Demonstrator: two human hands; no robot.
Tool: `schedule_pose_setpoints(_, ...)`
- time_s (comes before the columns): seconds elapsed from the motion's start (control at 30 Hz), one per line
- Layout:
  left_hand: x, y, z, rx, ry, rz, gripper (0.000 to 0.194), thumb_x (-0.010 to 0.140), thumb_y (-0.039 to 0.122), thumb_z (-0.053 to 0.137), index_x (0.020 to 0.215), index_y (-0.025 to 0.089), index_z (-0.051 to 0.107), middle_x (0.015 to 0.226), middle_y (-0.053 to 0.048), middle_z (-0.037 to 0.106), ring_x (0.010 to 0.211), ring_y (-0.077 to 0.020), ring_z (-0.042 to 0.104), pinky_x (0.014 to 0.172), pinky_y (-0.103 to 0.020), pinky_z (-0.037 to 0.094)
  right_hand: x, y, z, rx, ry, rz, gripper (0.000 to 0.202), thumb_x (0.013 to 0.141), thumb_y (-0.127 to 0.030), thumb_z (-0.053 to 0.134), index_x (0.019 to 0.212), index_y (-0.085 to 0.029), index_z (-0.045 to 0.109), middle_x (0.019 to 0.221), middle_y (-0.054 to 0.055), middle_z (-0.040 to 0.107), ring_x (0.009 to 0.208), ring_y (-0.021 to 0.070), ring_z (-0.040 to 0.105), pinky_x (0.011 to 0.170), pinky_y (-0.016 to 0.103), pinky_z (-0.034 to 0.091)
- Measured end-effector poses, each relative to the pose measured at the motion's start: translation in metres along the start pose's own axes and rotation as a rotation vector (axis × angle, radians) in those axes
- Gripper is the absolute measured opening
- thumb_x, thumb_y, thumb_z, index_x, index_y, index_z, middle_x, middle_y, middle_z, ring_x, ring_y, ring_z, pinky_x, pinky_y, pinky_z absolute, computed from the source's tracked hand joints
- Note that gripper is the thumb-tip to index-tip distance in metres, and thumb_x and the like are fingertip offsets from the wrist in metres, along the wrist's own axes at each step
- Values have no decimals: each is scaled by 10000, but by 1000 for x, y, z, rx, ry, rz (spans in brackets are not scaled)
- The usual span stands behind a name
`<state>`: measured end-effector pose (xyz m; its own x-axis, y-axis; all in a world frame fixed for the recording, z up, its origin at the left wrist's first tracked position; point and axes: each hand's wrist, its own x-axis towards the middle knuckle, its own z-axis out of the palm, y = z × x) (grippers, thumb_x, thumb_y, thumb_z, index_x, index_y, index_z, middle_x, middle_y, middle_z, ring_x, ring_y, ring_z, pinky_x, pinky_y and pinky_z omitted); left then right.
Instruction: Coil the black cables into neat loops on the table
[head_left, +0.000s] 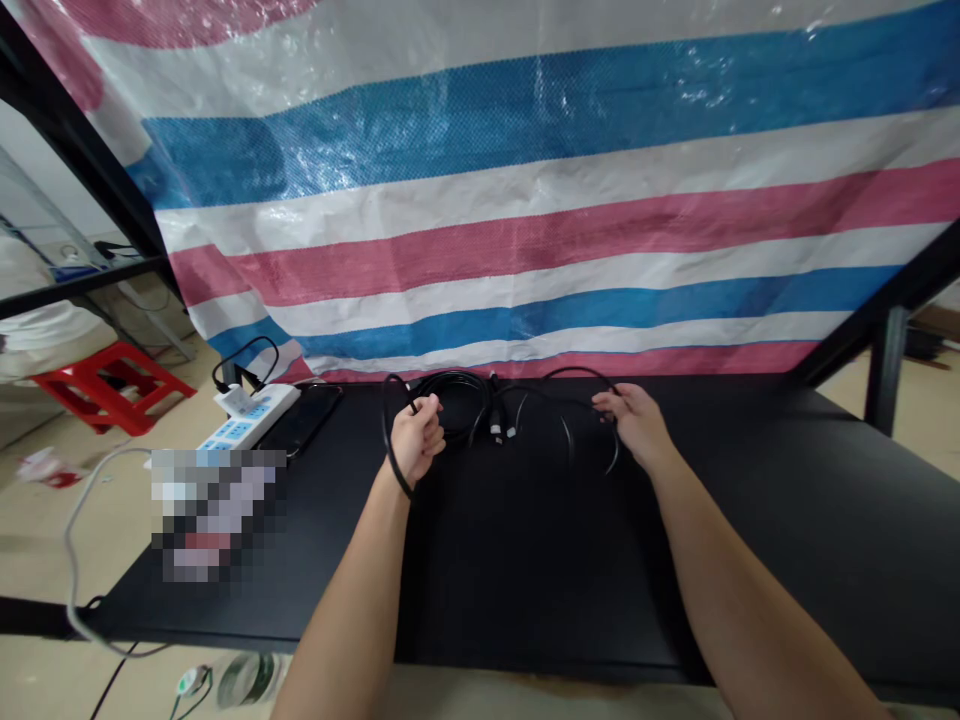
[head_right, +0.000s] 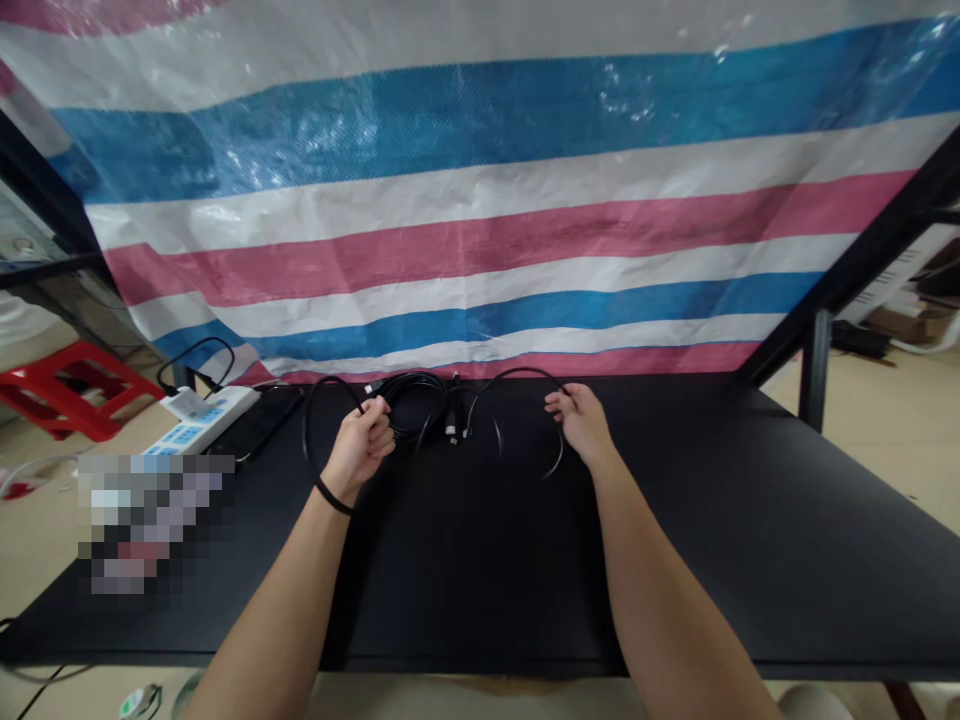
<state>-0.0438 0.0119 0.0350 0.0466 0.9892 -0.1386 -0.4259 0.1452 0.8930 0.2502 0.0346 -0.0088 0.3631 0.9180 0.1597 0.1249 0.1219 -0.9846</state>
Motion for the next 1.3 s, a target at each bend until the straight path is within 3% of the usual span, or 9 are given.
schedule_pose_setpoints(0.1, -3, 6, -7, -167, -46, -71, 366, 728, 451, 677, 618, 183, 454, 446, 113, 217, 331, -21, 179, 314, -127, 147, 1, -6, -12, 367, 13, 126, 194, 624, -239, 627, 603, -228, 434, 464, -74, 394, 424, 102, 406, 456, 250, 383)
schedule_pose_setpoints(0.23, -5, 14, -13, -377, -75, -72, 371, 820, 496, 510, 652, 166, 520, 515, 46, 352, 404, -55, 330, 345, -150, 265, 1, -9, -21, 637, 107, 267, 219, 787, -335, 524, 615, -233, 435, 410, -91, 230, 367, 99, 298, 398, 226, 319)
schedule_pose_setpoints(0.33, -2, 16, -13, -491, 38, 20, 347, 883, 397, 447, 642, 159, 523, 527, 28, 381, 424, -58, 359, 380, -154, 308, 1, -9, -22, 733, 187, 321, 216, 854, -319, 473, 656, -234, 462, 418, -93, 233, 368, 97, 308, 409, 222, 334)
schedule_pose_setpoints(0.47, 3, 13, -10, -551, 122, 95, 332, 907, 306, 462, 606, 166, 473, 492, 52, 332, 394, -46, 318, 376, -144, 286, 2, -11, -26, 819, 189, 238, 204, 819, -269, 533, 644, -225, 437, 451, -83, 324, 407, 91, 376, 451, 230, 383)
schedule_pose_setpoints(0.6, 3, 5, -2, -440, 97, 23, 303, 874, 316, 540, 618, 172, 467, 472, 64, 337, 376, -47, 314, 363, -152, 279, 2, -9, -22, 649, 128, 103, 317, 702, -366, 662, 605, -220, 397, 508, -65, 447, 430, 83, 388, 441, 238, 358)
schedule_pose_setpoints(0.77, 3, -6, 8, -310, 80, 85, 96, 791, 229, 644, 778, 195, 555, 504, 62, 445, 375, -50, 341, 368, -158, 269, -2, 0, -2, 114, 109, -161, 472, 430, -355, 848, 695, -222, 481, 590, -75, 528, 494, 82, 420, 508, 254, 393)
schedule_pose_setpoints(0.87, 4, -8, 8, -321, 119, 117, 95, 782, 162, 629, 842, 213, 575, 534, 60, 469, 383, -50, 350, 385, -163, 281, -5, 1, 5, -68, 85, -161, 450, 418, -356, 846, 678, -215, 506, 600, -60, 564, 528, 94, 466, 534, 259, 418)
schedule_pose_setpoints(1.13, 8, -2, 1, -490, 230, 55, 185, 861, 153, 456, 723, 152, 579, 538, 33, 425, 407, -55, 355, 415, -182, 332, -4, -12, 3, 206, 128, 82, 500, 531, -676, 700, 558, -215, 509, 421, -38, 484, 334, 78, 366, 301, 224, 266)
schedule_pose_setpoints(1.3, 4, -5, 10, -421, 192, 40, 147, 823, 144, 510, 685, 156, 560, 540, 25, 469, 423, -66, 402, 442, -198, 375, -7, -11, 16, 202, 178, 23, 515, 594, -715, 602, 574, -231, 430, 486, -48, 455, 410, 89, 397, 356, 227, 342)
